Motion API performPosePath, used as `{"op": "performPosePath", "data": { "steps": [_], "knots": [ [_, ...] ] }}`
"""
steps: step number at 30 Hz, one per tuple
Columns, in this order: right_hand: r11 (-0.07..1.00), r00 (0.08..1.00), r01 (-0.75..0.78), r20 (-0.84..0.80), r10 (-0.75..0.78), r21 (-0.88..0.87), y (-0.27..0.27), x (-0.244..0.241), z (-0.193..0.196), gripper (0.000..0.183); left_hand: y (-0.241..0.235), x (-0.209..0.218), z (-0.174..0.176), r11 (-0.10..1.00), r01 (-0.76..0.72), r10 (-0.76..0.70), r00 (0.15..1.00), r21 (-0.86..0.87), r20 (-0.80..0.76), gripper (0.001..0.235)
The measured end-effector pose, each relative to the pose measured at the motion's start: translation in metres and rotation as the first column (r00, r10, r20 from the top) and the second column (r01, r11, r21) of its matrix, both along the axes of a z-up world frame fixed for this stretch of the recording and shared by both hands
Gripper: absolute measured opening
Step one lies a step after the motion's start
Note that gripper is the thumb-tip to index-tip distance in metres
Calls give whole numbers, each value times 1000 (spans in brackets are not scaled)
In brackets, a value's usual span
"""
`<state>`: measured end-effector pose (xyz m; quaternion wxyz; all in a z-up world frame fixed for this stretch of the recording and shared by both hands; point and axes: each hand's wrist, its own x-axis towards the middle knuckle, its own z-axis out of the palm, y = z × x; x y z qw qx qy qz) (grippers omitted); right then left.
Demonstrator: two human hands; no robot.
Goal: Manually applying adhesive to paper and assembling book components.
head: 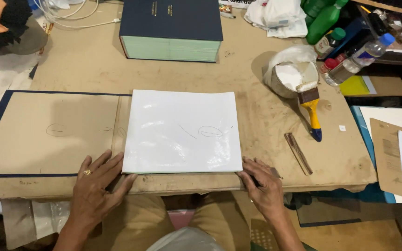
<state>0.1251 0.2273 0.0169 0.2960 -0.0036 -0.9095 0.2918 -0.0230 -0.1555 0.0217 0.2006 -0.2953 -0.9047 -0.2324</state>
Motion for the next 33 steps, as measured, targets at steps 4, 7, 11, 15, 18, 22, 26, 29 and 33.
{"op": "performPosePath", "data": {
  "steps": [4, 7, 11, 15, 18, 22, 26, 29, 33],
  "knots": [
    [1000, 1000, -2, -3, 2, -5, 1, 2, -5, 24, 1, -1, 2, 1000, 11, -11, 1000, -3, -14, 41],
    [999, 999, -9, -39, 10, 36, 2, 0, -7, 23, 0, 0, 1, 1000, 19, -19, 999, 13, -28, 40],
    [1000, 1000, 11, -13, -12, -23, -1, 1, -5, 20, 0, -2, -1, 1000, 18, -17, 999, 15, -43, 38],
    [1000, 1000, 5, -5, -5, -16, -1, 1, -4, 19, -1, -1, -1, 1000, 19, -18, 998, 13, -53, 38],
    [999, 1000, 16, 11, -15, -31, -3, 2, 0, 19, -1, 0, 2, 1000, 18, -18, 999, 16, -46, 40],
    [966, 962, 50, 271, 21, -253, -5, 5, 29, 34, -3, -1, -6, 997, 26, -23, 999, 78, -45, 51],
    [980, 972, 56, 236, -10, -190, -10, 1, 42, 43, 0, 6, 6, 970, -3, -16, 997, 241, 76, 60],
    [987, 983, 113, 156, -95, -114, -7, -3, 37, 37, 2, 11, 4, 952, -14, -13, 996, 305, 88, 60],
    [968, 971, 147, 219, -101, -204, -7, -3, 34, 28, 9, 14, 5, 934, -47, 7, 993, 354, 115, 39]
  ]
}}
